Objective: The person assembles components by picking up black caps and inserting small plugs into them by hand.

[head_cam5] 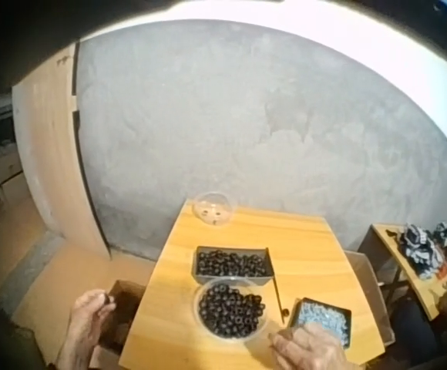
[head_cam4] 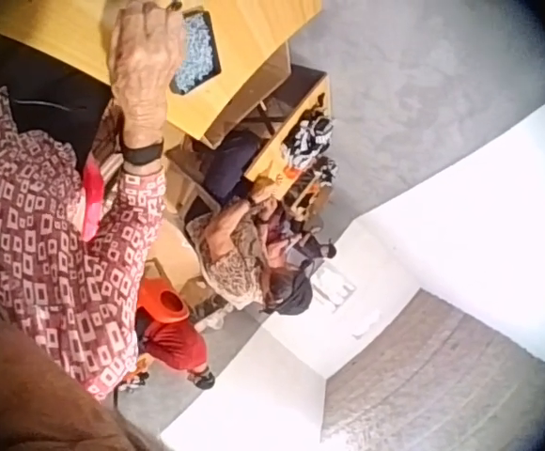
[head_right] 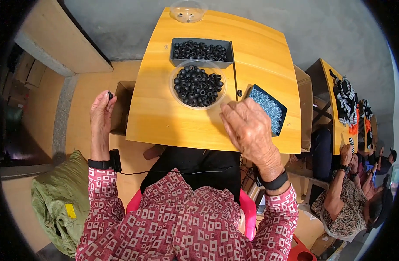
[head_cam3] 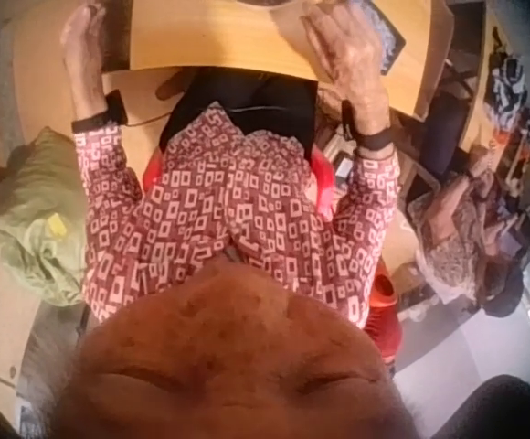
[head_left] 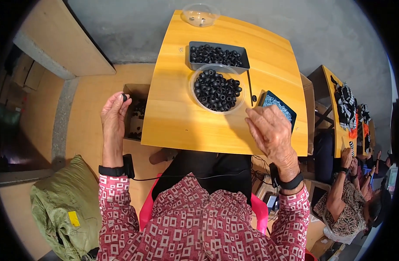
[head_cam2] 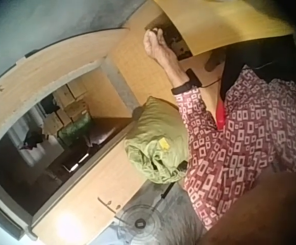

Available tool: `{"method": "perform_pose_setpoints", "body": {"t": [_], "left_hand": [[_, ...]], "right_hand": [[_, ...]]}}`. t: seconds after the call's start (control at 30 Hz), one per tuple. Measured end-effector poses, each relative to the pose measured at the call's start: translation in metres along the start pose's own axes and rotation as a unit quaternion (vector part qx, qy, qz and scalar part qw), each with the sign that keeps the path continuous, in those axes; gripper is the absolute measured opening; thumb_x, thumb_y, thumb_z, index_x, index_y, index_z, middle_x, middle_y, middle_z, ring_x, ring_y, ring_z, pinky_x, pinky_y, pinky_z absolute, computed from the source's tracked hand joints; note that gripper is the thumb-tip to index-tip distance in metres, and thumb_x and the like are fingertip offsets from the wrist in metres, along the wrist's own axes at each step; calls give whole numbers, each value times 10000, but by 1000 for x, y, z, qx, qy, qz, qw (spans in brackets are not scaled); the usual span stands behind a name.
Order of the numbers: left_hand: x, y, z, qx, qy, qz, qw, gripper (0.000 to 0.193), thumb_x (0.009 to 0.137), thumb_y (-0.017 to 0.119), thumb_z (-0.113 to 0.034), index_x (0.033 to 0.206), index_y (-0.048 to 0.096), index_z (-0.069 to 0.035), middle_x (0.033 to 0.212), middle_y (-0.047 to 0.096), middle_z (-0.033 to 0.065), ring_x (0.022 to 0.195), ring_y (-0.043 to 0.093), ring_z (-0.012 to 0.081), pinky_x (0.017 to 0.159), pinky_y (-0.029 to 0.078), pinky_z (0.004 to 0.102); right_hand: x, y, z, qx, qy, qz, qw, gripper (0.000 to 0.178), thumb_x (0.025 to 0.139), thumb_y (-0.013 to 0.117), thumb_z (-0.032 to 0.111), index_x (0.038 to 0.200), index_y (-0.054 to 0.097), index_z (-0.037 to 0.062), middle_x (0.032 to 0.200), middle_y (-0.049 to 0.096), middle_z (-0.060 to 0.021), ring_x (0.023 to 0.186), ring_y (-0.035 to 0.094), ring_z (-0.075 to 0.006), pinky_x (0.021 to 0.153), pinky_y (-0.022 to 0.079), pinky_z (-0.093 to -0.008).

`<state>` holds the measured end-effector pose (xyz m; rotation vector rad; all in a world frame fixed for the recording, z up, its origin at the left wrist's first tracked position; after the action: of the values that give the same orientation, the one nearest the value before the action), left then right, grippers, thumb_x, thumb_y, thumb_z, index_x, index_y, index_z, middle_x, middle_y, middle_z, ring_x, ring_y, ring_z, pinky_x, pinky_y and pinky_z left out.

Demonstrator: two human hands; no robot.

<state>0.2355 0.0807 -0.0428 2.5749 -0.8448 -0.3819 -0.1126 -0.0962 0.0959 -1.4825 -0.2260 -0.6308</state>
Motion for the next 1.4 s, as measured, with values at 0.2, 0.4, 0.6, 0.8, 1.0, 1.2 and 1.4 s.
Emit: {"method": "perform_pose_setpoints", "body": {"t": [0.2, 0.4, 0.6, 0.8, 1.0, 1.2, 1.4], "left_hand": [[23, -38, 37, 159, -65, -2, 985, 294, 864, 664, -143, 1130, 604, -31, 1030, 654, 89, 932, 620, 133, 850, 495, 263], [-4, -4, 18, 246, -80, 49, 965, 374, 858, 666, -168, 1206, 587, -54, 1111, 632, 87, 1014, 573, 121, 892, 445, 253], [-29, 33, -5, 147, -84, 78, 983, 300, 878, 640, -144, 1148, 604, -17, 1058, 657, 91, 989, 601, 141, 898, 450, 264], [-49, 62, -17, 120, -43, 125, 984, 252, 885, 620, -101, 1115, 611, 0, 1026, 666, 94, 983, 613, 148, 899, 462, 275], [-63, 94, -17, 103, -55, 175, 978, 241, 890, 604, -71, 1117, 607, 12, 1019, 668, 98, 977, 619, 152, 890, 469, 261], [-84, 131, -9, 36, -119, 211, 970, 284, 893, 601, -53, 1167, 580, 17, 1043, 660, 99, 968, 619, 143, 878, 476, 255], [-102, 147, 20, -1, -132, 265, 955, 207, 867, 638, -41, 1066, 613, 5, 1002, 653, 62, 913, 610, 117, 848, 486, 243]], "right_hand": [[46, 31, -13, 79, 67, -18, 994, 211, 759, 672, 42, 962, 639, -5, 809, 615, -116, 734, 562, -276, 647, 474, -352], [79, 80, -30, 70, 53, -6, 996, 137, 755, 661, 73, 884, 656, 27, 820, 615, -103, 811, 573, -287, 717, 484, -387], [91, 108, -29, 15, 6, 70, 997, 158, 716, 689, 57, 856, 617, 41, 829, 592, -79, 835, 556, -283, 751, 484, -369], [91, 109, -25, -45, -45, 74, 995, 108, 728, 638, 46, 832, 613, 60, 811, 554, -55, 829, 534, -241, 737, 446, -349], [91, 102, -32, 19, -61, 55, 996, 128, 706, 640, 31, 826, 607, 57, 801, 545, -59, 818, 533, -238, 727, 432, -353], [59, 67, 7, 167, -10, -56, 984, 196, 725, 656, 29, 912, 602, 44, 875, 598, -103, 800, 566, -282, 696, 449, -365], [21, 52, 40, 116, -27, -53, 991, 289, 720, 646, 27, 1003, 603, -10, 923, 581, -89, 803, 567, -240, 702, 452, -354]]}}
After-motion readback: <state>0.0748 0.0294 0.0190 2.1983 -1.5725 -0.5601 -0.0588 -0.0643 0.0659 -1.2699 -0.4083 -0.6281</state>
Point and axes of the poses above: each hand's wrist, its own x-axis towards the middle knuckle, its own y-axis out of the palm, z = x × y, the point moved 1 cm from there along x, towards the middle knuckle
